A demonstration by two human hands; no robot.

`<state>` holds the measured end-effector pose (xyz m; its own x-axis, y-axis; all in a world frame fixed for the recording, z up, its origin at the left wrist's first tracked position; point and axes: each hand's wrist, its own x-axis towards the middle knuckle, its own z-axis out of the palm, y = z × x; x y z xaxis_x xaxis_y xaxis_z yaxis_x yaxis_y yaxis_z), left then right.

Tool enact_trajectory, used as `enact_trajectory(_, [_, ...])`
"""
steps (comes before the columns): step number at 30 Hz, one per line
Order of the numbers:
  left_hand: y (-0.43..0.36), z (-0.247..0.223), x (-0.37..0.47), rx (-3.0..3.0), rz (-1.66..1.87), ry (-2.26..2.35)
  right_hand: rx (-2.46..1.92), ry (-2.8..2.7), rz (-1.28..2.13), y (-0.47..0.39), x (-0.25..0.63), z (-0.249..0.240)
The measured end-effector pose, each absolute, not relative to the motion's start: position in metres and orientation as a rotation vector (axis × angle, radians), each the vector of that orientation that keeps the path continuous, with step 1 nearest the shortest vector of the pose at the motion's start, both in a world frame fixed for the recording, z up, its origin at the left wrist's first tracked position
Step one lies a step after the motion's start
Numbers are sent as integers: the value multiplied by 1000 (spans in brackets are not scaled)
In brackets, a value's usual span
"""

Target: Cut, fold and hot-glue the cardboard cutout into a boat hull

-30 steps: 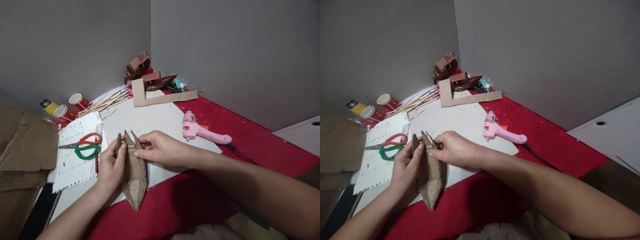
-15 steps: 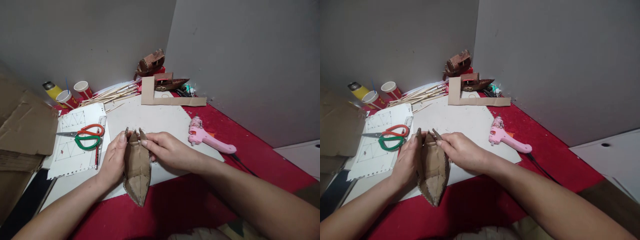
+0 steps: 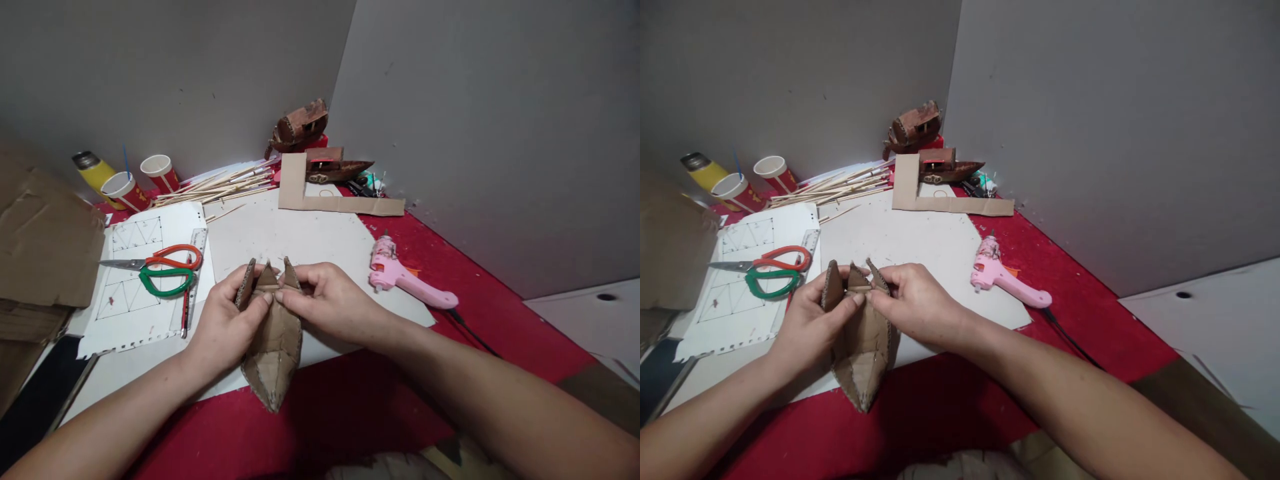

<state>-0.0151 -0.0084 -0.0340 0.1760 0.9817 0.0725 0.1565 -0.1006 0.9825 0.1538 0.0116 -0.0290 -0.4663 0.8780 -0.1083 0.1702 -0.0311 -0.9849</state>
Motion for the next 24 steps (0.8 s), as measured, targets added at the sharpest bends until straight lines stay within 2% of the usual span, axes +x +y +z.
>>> enact_trajectory(9, [-14,-32,-12,1895,1100,1276,-1174,-1622,1504,11,147,-35])
enact_trajectory(14, [-12,-33,-13,1701,1046,1303,-1165,-1744,1552,15,157,-28])
enact_trajectory(24, [-5,-39,-14,1514,1099,1280,-1249,-1986,1312,10,167,-18])
